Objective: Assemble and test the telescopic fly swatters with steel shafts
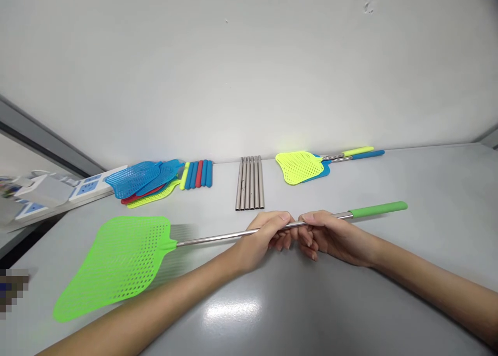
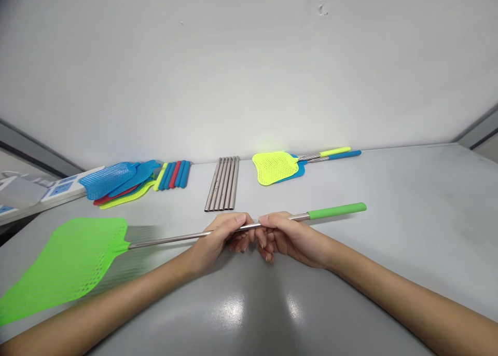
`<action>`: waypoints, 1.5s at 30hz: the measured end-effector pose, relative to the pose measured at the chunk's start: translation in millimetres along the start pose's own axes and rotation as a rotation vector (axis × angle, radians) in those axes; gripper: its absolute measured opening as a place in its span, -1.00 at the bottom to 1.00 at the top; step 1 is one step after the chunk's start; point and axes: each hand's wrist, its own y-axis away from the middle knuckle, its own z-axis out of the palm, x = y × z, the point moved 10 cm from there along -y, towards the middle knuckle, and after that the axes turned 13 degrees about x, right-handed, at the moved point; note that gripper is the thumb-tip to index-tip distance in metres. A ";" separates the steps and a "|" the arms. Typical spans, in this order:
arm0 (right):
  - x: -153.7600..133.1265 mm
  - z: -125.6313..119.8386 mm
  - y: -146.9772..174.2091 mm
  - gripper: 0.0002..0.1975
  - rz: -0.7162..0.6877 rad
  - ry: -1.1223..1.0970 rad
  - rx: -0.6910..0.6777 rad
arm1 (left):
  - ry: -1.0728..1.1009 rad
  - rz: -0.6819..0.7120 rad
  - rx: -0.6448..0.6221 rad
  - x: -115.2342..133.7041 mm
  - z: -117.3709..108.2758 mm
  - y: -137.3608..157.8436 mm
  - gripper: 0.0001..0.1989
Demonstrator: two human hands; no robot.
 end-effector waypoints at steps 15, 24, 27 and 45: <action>-0.8 -0.3 -0.5 -0.62 -0.010 0.004 0.006 | -0.166 0.034 0.036 1.9 -2.4 -0.6 -0.63; -0.8 1.2 -0.6 -0.60 0.003 -0.008 -0.003 | -0.138 0.039 0.044 2.5 -2.0 -1.8 -0.62; -0.3 1.1 -0.6 -0.60 0.012 -0.005 -0.001 | -0.114 0.032 0.053 1.9 -2.4 -1.6 -0.62; -1.4 0.7 0.4 -0.60 0.038 -0.044 -0.018 | 0.026 -0.014 0.022 -2.9 -0.4 -5.5 -0.62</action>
